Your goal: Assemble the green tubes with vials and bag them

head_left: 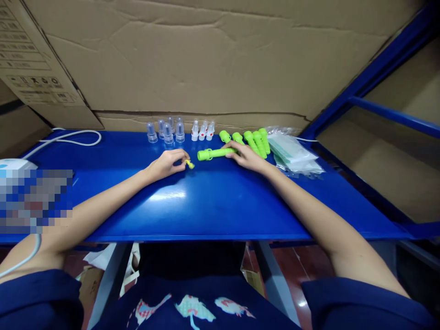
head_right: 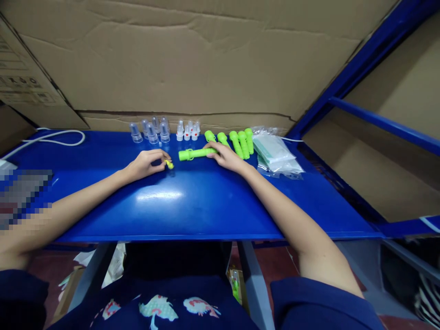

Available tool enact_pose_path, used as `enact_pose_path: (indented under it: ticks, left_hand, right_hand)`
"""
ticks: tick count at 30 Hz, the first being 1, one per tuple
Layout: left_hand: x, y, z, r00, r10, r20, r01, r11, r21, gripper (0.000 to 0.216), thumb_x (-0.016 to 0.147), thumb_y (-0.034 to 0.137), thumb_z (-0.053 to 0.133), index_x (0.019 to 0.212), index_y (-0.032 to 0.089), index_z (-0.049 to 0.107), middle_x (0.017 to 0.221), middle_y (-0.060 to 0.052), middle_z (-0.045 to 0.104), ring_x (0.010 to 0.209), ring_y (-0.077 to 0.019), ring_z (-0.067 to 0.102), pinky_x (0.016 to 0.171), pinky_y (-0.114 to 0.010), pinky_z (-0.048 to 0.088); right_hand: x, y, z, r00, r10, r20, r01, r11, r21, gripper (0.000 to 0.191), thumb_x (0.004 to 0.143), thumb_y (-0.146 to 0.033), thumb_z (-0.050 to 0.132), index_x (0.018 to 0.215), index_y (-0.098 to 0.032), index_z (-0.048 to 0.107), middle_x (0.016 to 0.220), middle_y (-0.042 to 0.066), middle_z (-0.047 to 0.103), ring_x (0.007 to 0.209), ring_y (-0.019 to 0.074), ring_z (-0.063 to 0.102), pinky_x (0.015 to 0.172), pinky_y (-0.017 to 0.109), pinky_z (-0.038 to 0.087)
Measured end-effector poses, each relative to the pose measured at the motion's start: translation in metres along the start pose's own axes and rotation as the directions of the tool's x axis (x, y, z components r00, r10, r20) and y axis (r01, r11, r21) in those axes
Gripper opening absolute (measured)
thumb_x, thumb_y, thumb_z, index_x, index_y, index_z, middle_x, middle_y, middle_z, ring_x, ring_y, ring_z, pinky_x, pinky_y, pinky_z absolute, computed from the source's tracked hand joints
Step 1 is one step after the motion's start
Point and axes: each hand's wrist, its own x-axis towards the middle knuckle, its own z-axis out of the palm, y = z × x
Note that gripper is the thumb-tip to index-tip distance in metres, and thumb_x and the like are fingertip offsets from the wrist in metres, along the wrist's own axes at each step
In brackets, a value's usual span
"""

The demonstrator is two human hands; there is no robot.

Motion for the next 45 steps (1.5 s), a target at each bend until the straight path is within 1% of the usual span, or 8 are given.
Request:
enact_pose_path:
  ticks: [5, 12, 19, 22, 26, 33, 39, 45]
  left_hand:
    - [-0.002, -0.012, -0.001, 0.988, -0.119, -0.103, 0.119, 0.993, -0.007, 0.015, 0.089, 0.024, 0.061, 0.076, 0.017, 0.065, 0.101, -0.01, 0.077, 0.094, -0.0191, 0.074, 0.09, -0.031, 0.057]
    - [-0.005, -0.02, -0.002, 0.952, -0.265, -0.154, 0.263, 0.964, -0.035, 0.015, 0.086, 0.028, 0.062, 0.078, 0.017, 0.07, 0.097, -0.009, 0.078, 0.095, -0.0215, 0.074, 0.094, -0.035, 0.056]
    - [-0.003, -0.015, -0.006, 0.863, -0.47, -0.184, 0.457, 0.882, -0.112, 0.012, 0.083, 0.028, 0.066, 0.078, 0.018, 0.072, 0.089, -0.007, 0.08, 0.087, -0.0218, 0.075, 0.085, -0.033, 0.057]
    - [-0.002, -0.015, -0.006, 0.821, -0.532, -0.208, 0.509, 0.846, -0.159, 0.013, 0.083, 0.03, 0.068, 0.078, 0.017, 0.069, 0.085, -0.007, 0.079, 0.081, -0.0203, 0.074, 0.081, -0.032, 0.057]
    - [-0.003, -0.016, -0.006, 0.794, -0.559, -0.239, 0.519, 0.828, -0.212, 0.011, 0.081, 0.025, 0.07, 0.084, 0.018, 0.062, 0.085, -0.006, 0.076, 0.079, -0.0186, 0.073, 0.079, -0.031, 0.057]
    - [-0.003, -0.017, -0.007, 0.821, -0.487, -0.297, 0.515, 0.857, 0.019, 0.014, 0.088, 0.017, 0.056, 0.097, 0.018, 0.066, 0.095, -0.007, 0.077, 0.092, -0.0227, 0.073, 0.099, -0.04, 0.05]
    - [-0.002, -0.014, -0.01, 0.829, -0.496, -0.259, 0.543, 0.824, 0.162, 0.019, 0.093, 0.017, 0.051, 0.103, 0.019, 0.067, 0.103, -0.006, 0.078, 0.102, -0.0255, 0.072, 0.111, -0.048, 0.037]
    - [0.006, -0.003, -0.006, 0.871, -0.448, -0.202, 0.471, 0.877, 0.088, 0.029, 0.098, 0.027, 0.056, 0.123, 0.017, 0.066, 0.124, -0.013, 0.075, 0.12, -0.0302, 0.068, 0.114, -0.052, 0.034]
  right_hand:
    - [-0.003, -0.002, -0.006, 0.975, 0.2, -0.097, -0.216, 0.956, -0.199, 0.042, 0.093, -0.047, 0.054, 0.115, -0.014, 0.067, 0.103, 0.015, 0.074, 0.082, 0.0284, 0.068, 0.078, 0.041, 0.052]
    - [-0.002, -0.034, 0.009, 0.895, 0.433, -0.105, -0.416, 0.731, -0.54, 0.059, 0.1, -0.049, 0.048, 0.142, -0.008, 0.053, 0.098, 0.022, 0.075, 0.087, 0.0386, 0.07, 0.077, 0.047, 0.051]
    - [0.004, -0.049, 0.008, 0.817, 0.538, -0.206, -0.543, 0.597, -0.591, 0.056, 0.106, -0.05, 0.034, 0.139, -0.009, 0.054, 0.101, 0.023, 0.072, 0.093, 0.0383, 0.069, 0.079, 0.047, 0.049]
    - [0.003, -0.046, 0.0, 0.795, 0.536, -0.286, -0.587, 0.556, -0.589, 0.05, 0.107, -0.041, 0.03, 0.135, -0.009, 0.056, 0.115, 0.024, 0.069, 0.097, 0.0362, 0.067, 0.079, 0.044, 0.048]
    - [-0.001, -0.038, -0.009, 0.765, 0.578, -0.284, -0.603, 0.488, -0.631, 0.047, 0.104, -0.038, 0.037, 0.131, -0.007, 0.061, 0.129, 0.026, 0.062, 0.102, 0.0355, 0.065, 0.078, 0.041, 0.047]
    - [-0.001, -0.036, -0.005, 0.789, 0.587, -0.18, -0.552, 0.549, -0.628, 0.063, 0.105, -0.061, 0.035, 0.107, -0.013, 0.075, 0.12, 0.021, 0.066, 0.098, 0.0332, 0.064, 0.078, 0.04, 0.047]
    - [0.001, -0.035, -0.008, 0.781, 0.579, -0.234, -0.582, 0.539, -0.609, 0.052, 0.105, -0.051, 0.039, 0.101, -0.013, 0.076, 0.1, 0.02, 0.071, 0.094, 0.0334, 0.065, 0.075, 0.04, 0.047]
    - [0.001, -0.056, 0.001, 0.911, 0.337, -0.239, -0.412, 0.692, -0.593, 0.049, 0.103, -0.048, 0.041, 0.104, -0.013, 0.076, 0.104, 0.018, 0.074, 0.094, 0.0327, 0.066, 0.071, 0.036, 0.044]
